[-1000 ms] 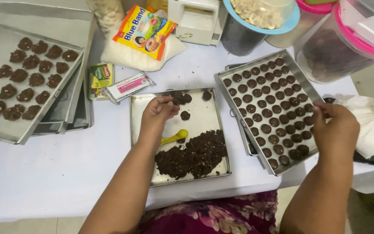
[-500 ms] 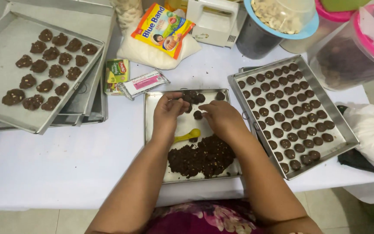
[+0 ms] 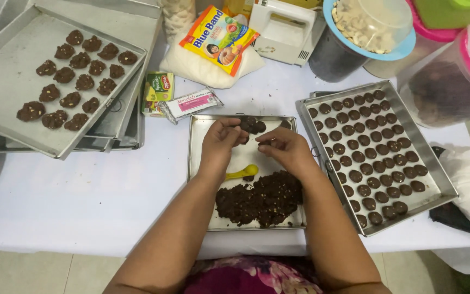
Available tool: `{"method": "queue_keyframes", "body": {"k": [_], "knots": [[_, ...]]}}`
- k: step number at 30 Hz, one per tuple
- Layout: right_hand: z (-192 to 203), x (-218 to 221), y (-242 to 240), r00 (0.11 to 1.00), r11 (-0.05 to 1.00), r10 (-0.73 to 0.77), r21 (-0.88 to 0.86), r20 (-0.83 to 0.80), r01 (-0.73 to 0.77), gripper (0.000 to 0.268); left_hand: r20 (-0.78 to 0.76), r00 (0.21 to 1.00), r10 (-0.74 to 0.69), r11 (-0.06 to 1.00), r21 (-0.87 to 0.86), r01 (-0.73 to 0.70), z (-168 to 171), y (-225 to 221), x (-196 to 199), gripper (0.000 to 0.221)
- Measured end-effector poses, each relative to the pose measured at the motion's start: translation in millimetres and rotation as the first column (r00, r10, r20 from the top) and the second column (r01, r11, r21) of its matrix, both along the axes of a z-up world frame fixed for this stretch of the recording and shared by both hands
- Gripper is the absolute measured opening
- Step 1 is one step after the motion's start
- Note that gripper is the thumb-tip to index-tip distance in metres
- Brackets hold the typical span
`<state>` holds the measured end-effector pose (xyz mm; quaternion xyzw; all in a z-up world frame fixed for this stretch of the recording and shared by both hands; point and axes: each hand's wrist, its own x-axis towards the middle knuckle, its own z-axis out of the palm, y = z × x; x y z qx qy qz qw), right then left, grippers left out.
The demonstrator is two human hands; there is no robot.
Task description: Shaping chocolate dough into small balls and placing them in a baking tray
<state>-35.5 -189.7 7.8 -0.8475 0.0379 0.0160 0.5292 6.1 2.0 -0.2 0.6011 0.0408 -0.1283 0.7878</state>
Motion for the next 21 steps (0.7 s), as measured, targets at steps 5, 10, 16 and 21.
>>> {"method": "queue_keyframes", "body": {"k": [5,10,16,21], "knots": [[-6,-3,-2,0.999,0.943,-0.023,0.332,0.032,0.011,0.025,0.046,0.999,0.008,1.000,0.028,-0.010,-1,-2,0,0.019],[-8,-2,-6,0.997,0.938,-0.017,0.345,0.081,-0.012,0.024,0.084,0.996,0.022,0.995,0.099,-0.031,-15,-3,3,0.017],[-12,-2,-4,1.000,0.967,-0.027,0.252,0.003,0.025,0.019,0.167,0.986,-0.004,0.979,0.203,-0.031,-34,-6,12,0.015],[-31,5,-9,0.989,0.926,-0.022,0.377,0.146,-0.036,0.038,0.198,0.979,-0.048,0.987,0.162,0.016,-56,-10,21,0.017]]}}
